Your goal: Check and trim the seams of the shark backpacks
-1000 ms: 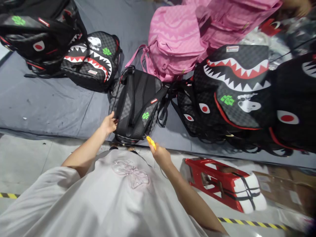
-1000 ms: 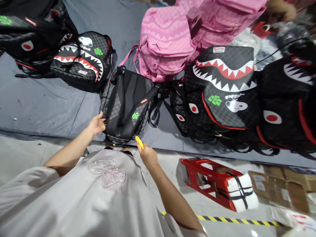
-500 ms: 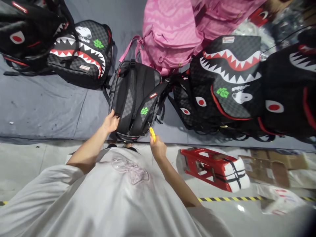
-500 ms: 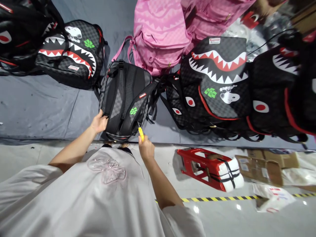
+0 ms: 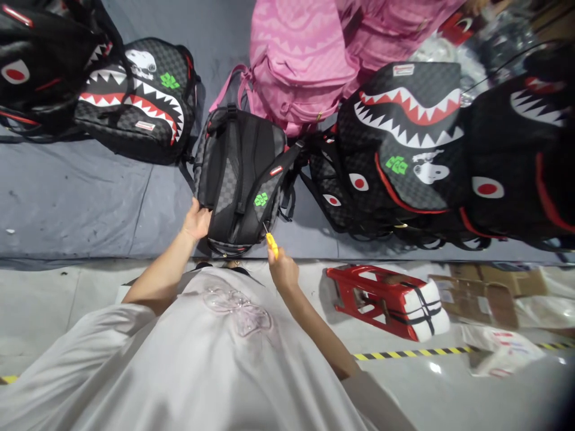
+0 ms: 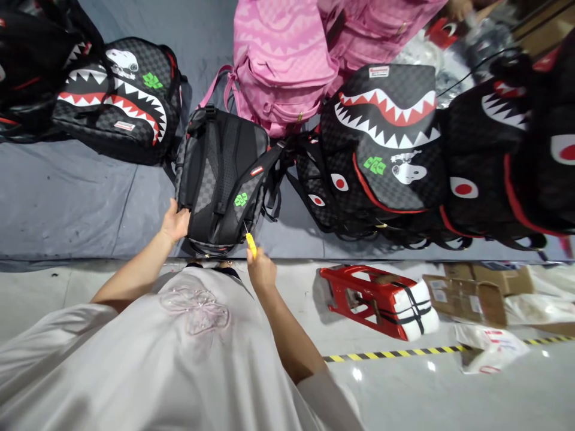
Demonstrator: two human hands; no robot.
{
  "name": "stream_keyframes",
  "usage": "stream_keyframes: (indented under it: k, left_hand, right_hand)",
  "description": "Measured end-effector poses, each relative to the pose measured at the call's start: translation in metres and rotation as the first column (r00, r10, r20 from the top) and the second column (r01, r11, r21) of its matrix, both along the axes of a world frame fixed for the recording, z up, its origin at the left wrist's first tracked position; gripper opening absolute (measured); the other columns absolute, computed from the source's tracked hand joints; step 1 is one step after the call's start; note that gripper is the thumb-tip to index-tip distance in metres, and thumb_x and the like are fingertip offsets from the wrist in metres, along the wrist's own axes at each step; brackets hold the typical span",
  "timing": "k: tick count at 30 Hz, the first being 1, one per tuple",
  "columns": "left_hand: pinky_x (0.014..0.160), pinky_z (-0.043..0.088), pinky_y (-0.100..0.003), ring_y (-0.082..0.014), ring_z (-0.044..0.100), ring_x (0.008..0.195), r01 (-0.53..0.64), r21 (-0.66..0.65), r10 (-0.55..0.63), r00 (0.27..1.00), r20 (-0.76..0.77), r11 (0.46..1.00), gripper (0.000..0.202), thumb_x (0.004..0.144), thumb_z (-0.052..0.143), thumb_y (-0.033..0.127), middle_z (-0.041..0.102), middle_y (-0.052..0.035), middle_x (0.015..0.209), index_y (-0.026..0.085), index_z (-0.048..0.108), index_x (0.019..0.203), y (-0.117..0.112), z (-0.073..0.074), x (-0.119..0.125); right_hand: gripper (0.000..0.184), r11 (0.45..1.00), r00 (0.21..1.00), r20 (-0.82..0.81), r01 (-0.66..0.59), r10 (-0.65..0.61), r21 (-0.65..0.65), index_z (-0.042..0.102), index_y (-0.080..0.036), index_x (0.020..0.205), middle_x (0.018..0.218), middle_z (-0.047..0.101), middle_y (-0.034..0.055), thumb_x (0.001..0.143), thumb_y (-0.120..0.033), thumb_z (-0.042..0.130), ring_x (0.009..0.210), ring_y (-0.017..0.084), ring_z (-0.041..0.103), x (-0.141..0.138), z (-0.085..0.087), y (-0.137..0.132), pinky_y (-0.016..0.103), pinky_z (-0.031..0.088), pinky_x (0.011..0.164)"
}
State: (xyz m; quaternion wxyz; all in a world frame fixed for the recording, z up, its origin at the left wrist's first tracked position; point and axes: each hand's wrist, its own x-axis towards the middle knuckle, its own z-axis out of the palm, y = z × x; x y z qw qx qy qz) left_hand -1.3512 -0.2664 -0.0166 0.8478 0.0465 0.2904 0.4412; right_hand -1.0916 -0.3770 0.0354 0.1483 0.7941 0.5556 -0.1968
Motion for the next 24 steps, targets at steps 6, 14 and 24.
stream_keyframes:
  k: [6,14,24]
  left_hand:
    - [0.106,0.048,-0.049,-0.0307,0.063,0.122,-0.044,-0.017,0.044,0.999,0.006,0.999,0.08,0.093,0.028,0.074,0.071,-0.0174,0.121,0.013,0.055,0.137,0.002,0.003,0.01]
    - [0.104,0.05,-0.047,-0.0296,0.067,0.116,-0.04,-0.025,0.04,0.999,0.002,0.999,0.079,0.096,0.024,0.071,0.073,-0.0158,0.116,0.012,0.053,0.139,0.007,0.017,0.019]
    - [0.102,0.052,-0.045,-0.0296,0.071,0.108,0.005,-0.052,-0.009,0.996,-0.084,0.999,0.069,0.097,0.031,0.065,0.075,-0.0153,0.108,0.011,0.059,0.13,0.018,0.023,0.033]
  right_hand:
    - [0.042,0.998,0.998,-0.003,0.055,-0.056,-0.027,0.06,-0.016,0.118,0.095,0.075,0.0129,0.105,-0.045,0.032,0.086,0.021,0.071,0.005,0.011,-0.005,0.025,0.039,0.064]
    - [0.039,0.986,0.994,-0.026,0.099,-0.103,-0.136,0.061,-0.014,0.114,0.086,0.075,0.0114,0.106,-0.039,0.031,0.078,0.021,0.07,0.014,0.043,-0.074,0.026,0.033,0.059]
    - [0.035,0.974,0.987,-0.155,0.012,-0.048,-0.227,0.062,-0.017,0.111,0.097,0.076,0.0127,0.103,-0.044,0.041,0.09,0.025,0.072,-0.027,0.023,-0.065,0.027,0.039,0.066]
